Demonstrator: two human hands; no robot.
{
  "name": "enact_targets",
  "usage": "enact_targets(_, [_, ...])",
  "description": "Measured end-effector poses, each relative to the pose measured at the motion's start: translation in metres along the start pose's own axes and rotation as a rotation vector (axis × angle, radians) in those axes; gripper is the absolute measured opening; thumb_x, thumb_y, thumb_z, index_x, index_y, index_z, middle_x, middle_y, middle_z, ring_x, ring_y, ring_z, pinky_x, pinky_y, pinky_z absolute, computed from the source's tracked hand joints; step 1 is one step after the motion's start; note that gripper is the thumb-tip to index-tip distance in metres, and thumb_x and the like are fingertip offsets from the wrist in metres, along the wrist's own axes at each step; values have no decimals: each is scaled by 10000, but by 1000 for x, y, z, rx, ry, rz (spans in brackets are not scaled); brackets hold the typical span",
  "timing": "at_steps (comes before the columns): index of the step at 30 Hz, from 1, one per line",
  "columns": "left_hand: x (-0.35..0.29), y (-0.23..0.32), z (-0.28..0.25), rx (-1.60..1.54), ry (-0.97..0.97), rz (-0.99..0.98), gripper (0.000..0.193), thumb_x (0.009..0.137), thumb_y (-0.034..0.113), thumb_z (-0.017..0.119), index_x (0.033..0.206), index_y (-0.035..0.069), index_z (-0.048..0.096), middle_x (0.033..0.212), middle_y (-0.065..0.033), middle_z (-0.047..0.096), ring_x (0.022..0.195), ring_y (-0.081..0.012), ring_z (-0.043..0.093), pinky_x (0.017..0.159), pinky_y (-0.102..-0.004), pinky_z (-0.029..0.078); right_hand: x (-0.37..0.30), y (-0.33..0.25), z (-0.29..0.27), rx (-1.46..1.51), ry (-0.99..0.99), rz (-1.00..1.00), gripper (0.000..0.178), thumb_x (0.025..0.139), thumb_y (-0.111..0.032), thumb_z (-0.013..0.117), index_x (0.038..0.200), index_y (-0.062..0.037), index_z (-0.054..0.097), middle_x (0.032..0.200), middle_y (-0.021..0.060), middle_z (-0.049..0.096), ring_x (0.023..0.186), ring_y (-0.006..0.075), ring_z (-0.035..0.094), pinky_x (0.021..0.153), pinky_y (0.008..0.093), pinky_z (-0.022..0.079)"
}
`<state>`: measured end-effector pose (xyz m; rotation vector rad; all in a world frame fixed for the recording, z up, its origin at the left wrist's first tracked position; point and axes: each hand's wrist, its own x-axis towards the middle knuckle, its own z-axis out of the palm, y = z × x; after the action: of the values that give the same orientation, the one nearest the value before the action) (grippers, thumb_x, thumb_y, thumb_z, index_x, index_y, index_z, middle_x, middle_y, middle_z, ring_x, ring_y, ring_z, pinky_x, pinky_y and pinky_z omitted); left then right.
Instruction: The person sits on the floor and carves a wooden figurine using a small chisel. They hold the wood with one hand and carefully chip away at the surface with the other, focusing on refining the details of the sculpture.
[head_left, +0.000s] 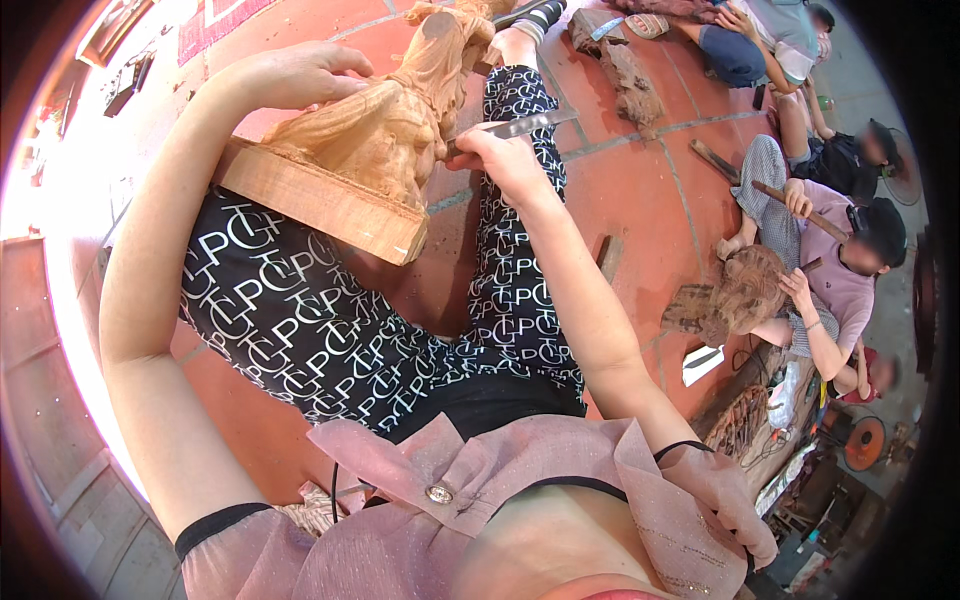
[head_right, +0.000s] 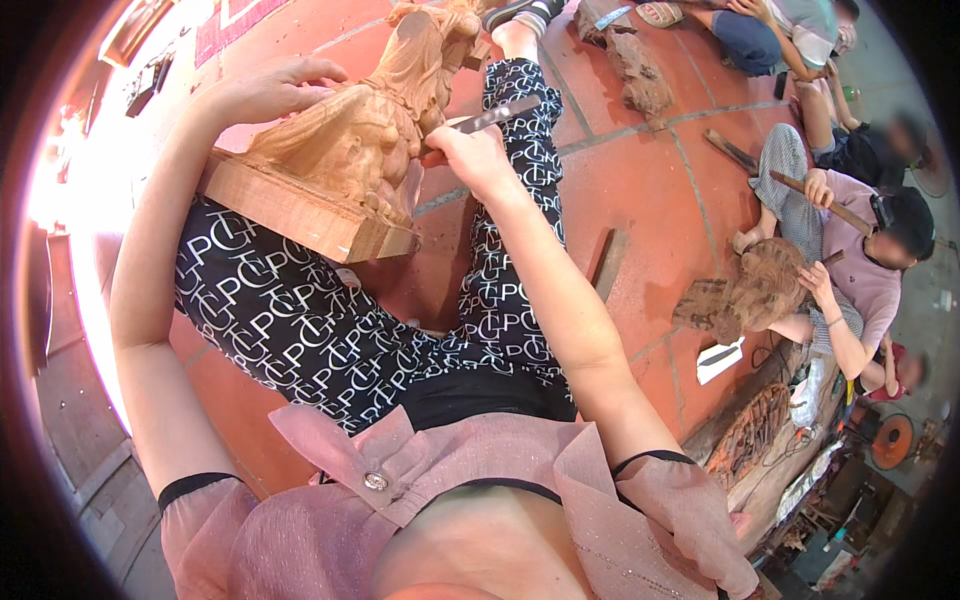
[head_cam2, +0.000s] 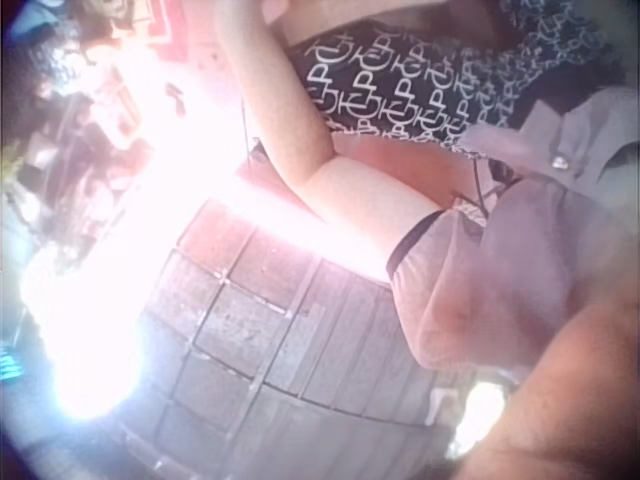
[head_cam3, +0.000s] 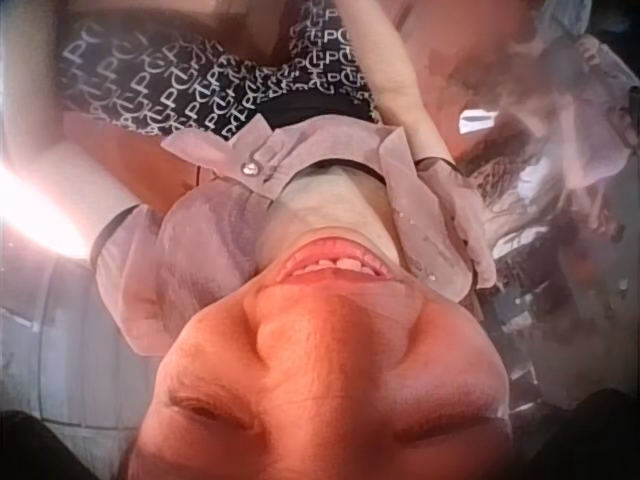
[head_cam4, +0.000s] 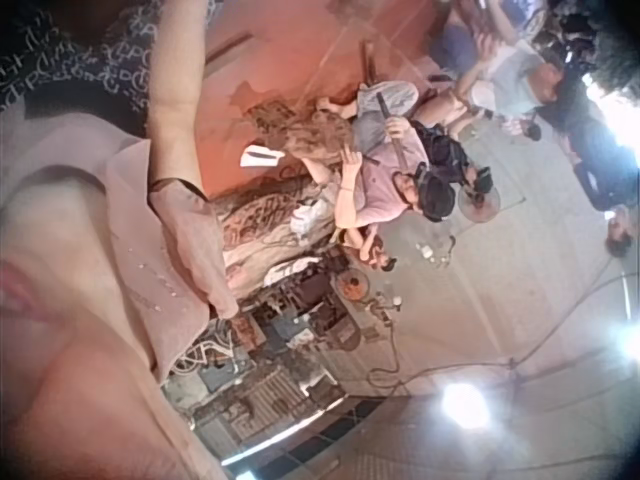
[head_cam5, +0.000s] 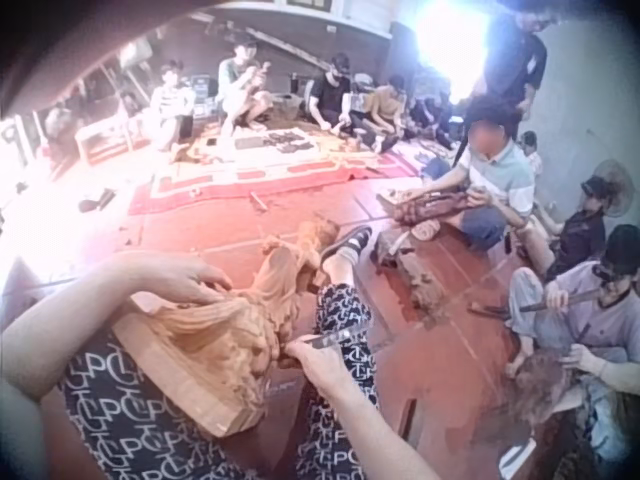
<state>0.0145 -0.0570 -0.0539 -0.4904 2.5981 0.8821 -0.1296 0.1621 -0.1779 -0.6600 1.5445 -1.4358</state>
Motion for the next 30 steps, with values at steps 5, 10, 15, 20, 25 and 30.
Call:
enact_targets(5, [5, -2, -2, -19, -26, -59, 414, 938, 320, 531, 1259, 58, 516, 1125, -94, 581, 986, -144, 546, 792, -266, 472, -4, -1, 8, -216, -16, -113, 154, 822, -77, 572, 845, 66, 623, 819, 106, 623, 742, 246, 665, 704, 306, 531])
enact_targets(10, [2, -6, 0, 11, -1, -20, 405, 948, 312, 508, 1270, 66, 510, 1148, -93, 575, 1025, -159, 542, 804, -277, 472, 10, 39, -13, 468, -26, 48, 119, 854, -83, 569, 823, 29, 594, 809, 149, 646, 770, 269, 667, 742, 376, 563])
enact_targets(15, [2, 0, 0, -62, -2, -30, 384, 947, 293, 498, 1266, 80, 514, 1171, -87, 578, 1054, -165, 544, 825, -282, 471, -21, 52, -17, 338, 152, 2, 172, 895, -148, 531, 838, 4, 586, 766, 103, 622, 713, 217, 646, 660, 319, 551])
enact_targets(20, [0, -1, -2, -23, -30, -51, 381, 933, 284, 508, 1263, 93, 517, 1145, -75, 593, 1025, -155, 558, 818, -275, 473, -39, 41, -4, -30, 91, -200, 277, 922, -242, 505, 827, 1, 600, 813, 64, 607, 718, 148, 603, 663, 276, 492])
enact_targets(25, [1, -2, -5, -36, -35, -26, 377, 910, 223, 510, 1255, 72, 520, 1151, -85, 593, 1051, -170, 559, 858, -295, 465, -41, 31, 7, 165, 73, -279, 209, 882, -195, 595, 890, 14, 593, 849, 65, 600, 753, 130, 599, 686, 268, 490])
enact_targets(30, [5, -23, -3, -58, -14, 56, 393, 931, 303, 532, 1237, 56, 525, 1097, -56, 602, 936, -131, 563, 747, -250, 471, -25, 42, 11, 666, -25, -34, 237, 843, -217, 680, 942, -11, 615, 887, 77, 645, 816, 140, 610, 730, 265, 504])
